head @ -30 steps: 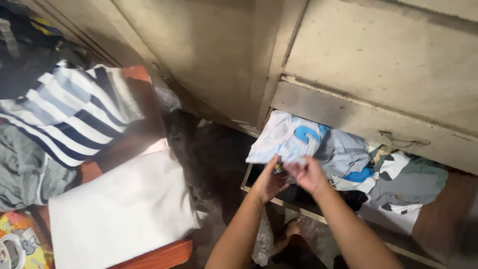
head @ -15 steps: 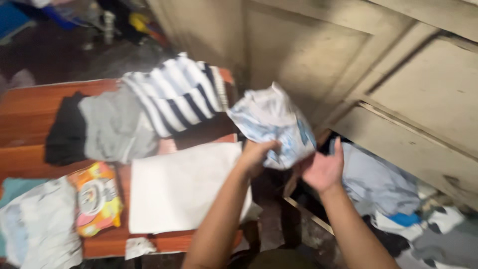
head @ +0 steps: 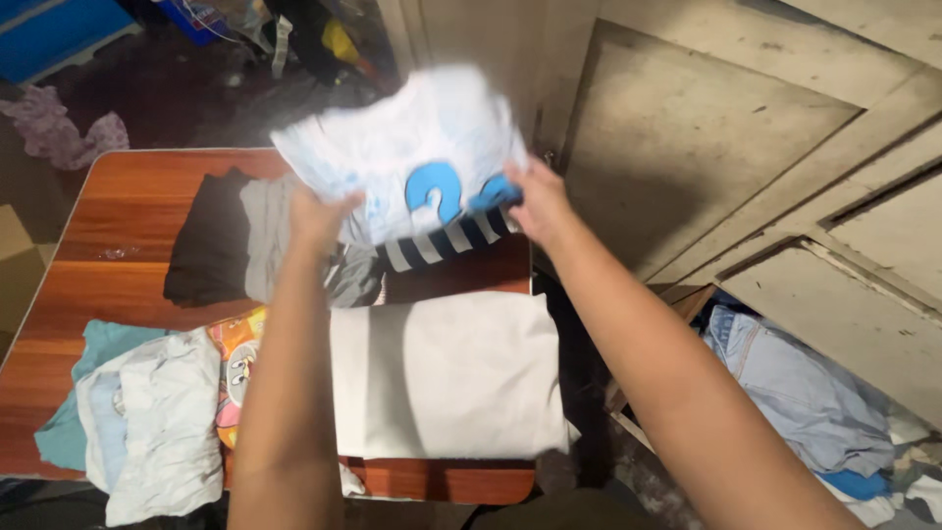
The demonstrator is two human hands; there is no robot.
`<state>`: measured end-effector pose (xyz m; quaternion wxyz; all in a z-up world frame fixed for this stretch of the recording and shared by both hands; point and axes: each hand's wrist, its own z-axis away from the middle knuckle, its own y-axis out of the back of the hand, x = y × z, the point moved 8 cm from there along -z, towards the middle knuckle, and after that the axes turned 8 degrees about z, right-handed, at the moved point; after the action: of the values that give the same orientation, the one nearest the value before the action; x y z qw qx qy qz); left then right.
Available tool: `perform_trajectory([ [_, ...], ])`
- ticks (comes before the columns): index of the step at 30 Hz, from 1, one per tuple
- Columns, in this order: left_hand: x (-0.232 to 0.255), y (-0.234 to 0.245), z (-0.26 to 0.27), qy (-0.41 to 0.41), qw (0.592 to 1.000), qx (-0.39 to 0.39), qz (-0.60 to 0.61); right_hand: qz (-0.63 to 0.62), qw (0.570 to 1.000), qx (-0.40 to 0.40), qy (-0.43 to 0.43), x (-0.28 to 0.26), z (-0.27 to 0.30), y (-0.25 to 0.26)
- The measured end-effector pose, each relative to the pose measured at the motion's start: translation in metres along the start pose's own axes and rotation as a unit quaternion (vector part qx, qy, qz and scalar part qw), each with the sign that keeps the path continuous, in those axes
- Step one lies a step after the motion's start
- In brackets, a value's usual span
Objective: The person retrieves various garments from an open drawer, unfolds them, and folds them neatly on a nearby table. Items handled include a gray t-shirt, a white t-shirt, a striped shirt, and dark shorts. The folded clothes are stacked on the table.
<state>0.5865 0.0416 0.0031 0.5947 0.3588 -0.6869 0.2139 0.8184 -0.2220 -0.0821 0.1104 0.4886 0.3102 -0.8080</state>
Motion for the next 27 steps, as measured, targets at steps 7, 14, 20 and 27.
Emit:
perform_trajectory([
  [7,-0.043,-0.015,0.03,-0.135,0.949,0.131,-0.252,0.167,0.981,0.092,0.016,0.041,-0.005,0.039],
  [14,0.029,-0.146,0.111,-0.227,0.962,0.126,-0.089,0.038,0.983,0.177,0.029,0.063,0.041,0.137],
  [20,0.011,-0.388,0.241,0.038,0.922,-0.215,0.319,-0.159,0.897,0.408,0.064,0.127,0.135,0.32],
  [27,-0.123,-0.564,0.449,0.483,0.719,-0.359,0.348,0.006,0.886,0.419,-0.2,0.233,0.25,0.494],
])
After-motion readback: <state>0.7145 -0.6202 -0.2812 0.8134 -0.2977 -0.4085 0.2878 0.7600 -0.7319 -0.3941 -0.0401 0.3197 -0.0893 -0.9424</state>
